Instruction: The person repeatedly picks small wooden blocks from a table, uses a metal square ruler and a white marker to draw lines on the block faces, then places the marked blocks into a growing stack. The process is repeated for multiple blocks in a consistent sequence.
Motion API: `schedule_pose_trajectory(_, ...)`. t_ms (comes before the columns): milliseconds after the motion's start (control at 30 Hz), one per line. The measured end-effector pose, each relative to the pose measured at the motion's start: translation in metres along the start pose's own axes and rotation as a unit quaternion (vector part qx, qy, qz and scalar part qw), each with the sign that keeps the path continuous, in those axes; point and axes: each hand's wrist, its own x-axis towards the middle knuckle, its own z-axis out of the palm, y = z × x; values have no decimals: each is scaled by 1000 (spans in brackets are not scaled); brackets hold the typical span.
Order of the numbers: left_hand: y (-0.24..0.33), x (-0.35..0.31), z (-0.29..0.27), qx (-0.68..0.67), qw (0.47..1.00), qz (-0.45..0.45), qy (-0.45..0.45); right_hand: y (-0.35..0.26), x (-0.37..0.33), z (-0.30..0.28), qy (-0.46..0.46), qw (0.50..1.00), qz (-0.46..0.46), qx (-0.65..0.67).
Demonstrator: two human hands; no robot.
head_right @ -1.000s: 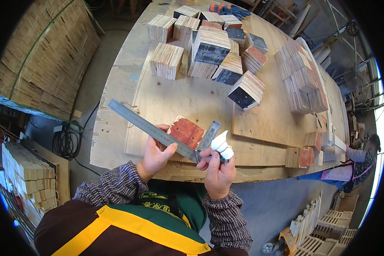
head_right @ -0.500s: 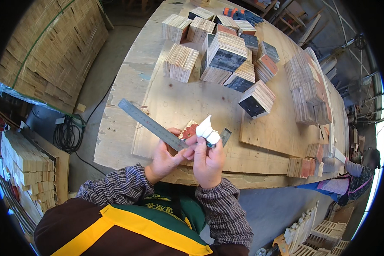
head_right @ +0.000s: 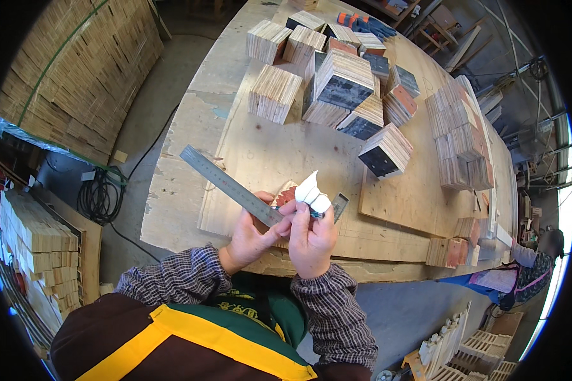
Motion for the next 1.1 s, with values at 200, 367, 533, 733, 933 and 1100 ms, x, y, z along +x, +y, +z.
schedule_pose_trajectory(200, -1, 1, 2, 42, 997, 48, 49, -15, -5, -19, 10, 999, 35, -8)
schedule_pose_trajectory(367, 4, 0, 0, -61, 997, -39, -17, 2, 4, 2, -23, 1000, 17, 9)
schedule_pose_trajectory(533, 4, -1, 3, -21, 999, -16, 35, -5, -8, -5, 9, 999, 42, 29)
schedule_pose_trajectory(733, 3, -1, 3, -23, 999, -16, 32, -5, -5, -9, 4, 998, 48, 46)
schedule_pose_trajectory(933, 7, -1, 5, -60, 998, -20, 20, -1, -3, -21, -8, 1000, 6, 2)
schedule_pose_trajectory(1100, 8, -2, 7, -68, 998, -4, 13, -19, -21, -68, 11, 998, 25, -48)
